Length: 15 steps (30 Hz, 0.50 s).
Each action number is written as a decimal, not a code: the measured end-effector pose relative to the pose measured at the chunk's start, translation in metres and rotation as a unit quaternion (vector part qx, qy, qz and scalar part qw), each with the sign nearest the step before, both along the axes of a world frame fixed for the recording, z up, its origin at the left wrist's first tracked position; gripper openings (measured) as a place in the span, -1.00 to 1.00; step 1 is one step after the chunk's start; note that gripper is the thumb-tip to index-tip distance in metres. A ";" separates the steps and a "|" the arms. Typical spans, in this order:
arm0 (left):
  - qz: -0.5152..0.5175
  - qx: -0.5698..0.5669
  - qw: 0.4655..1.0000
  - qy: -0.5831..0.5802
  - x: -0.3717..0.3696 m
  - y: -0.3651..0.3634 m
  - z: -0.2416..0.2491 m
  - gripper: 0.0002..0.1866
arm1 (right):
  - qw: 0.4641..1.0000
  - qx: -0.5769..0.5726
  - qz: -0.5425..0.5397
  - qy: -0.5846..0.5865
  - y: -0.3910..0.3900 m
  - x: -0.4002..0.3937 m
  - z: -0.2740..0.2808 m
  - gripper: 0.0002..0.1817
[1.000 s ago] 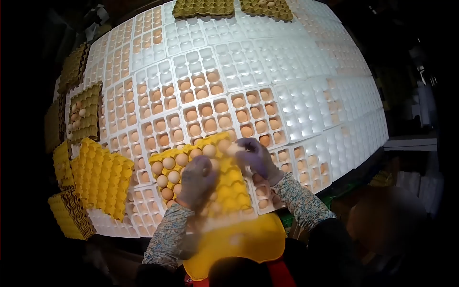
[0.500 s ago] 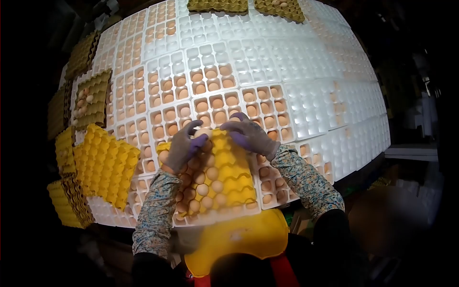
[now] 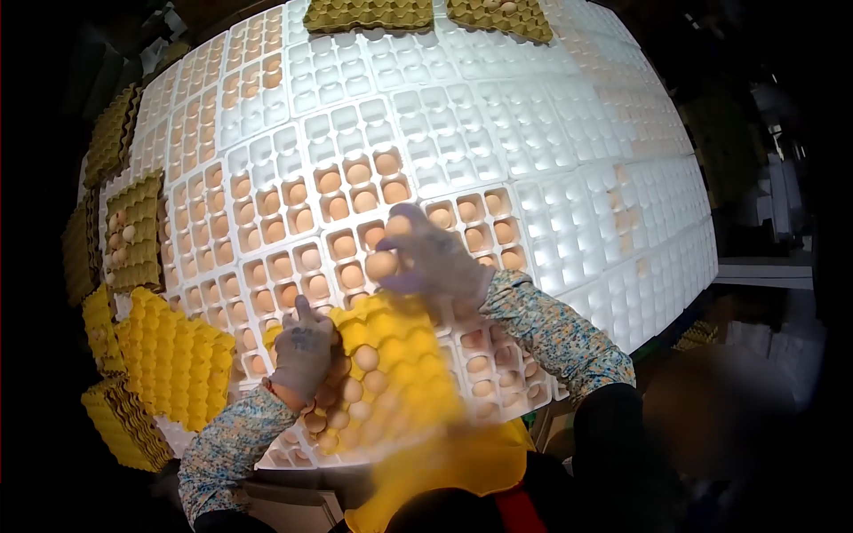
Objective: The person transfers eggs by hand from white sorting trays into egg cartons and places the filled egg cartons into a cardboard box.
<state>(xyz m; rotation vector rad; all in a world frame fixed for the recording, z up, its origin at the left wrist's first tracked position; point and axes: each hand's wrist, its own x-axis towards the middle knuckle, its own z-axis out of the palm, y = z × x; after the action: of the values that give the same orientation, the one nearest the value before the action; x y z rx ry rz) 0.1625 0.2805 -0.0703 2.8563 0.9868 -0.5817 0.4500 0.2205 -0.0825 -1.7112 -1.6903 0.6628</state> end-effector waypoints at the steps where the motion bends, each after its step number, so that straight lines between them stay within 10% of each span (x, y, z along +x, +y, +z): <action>1: -0.015 0.016 1.000 0.011 0.002 -0.003 0.001 -0.71 | 0.999 -0.031 -0.033 0.004 0.003 0.033 0.029 -0.50; 4: -0.008 0.013 0.999 0.038 0.014 -0.007 0.013 -0.68 | 0.990 -0.033 -0.088 -0.108 0.026 0.137 0.003 -0.45; 9: 0.087 -0.178 0.980 0.018 0.032 0.031 0.052 -0.52 | 0.925 -0.134 0.175 -0.310 0.084 0.208 -0.030 -0.68; 12: 0.158 -0.249 0.955 -0.024 0.059 0.071 0.078 -0.53 | 0.979 -0.071 0.086 -0.170 0.093 0.224 -0.004 -0.63; 15: -0.007 -0.198 0.963 -0.183 0.147 0.101 0.062 -0.51 | 0.966 0.192 -0.148 0.088 0.098 0.220 -0.054 -0.72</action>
<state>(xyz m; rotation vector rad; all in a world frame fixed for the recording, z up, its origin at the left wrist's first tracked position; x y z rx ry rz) 0.3097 0.3818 -0.0085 2.4879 0.6967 -0.2035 0.6696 0.3189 -0.1360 -1.5310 -1.3038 0.3115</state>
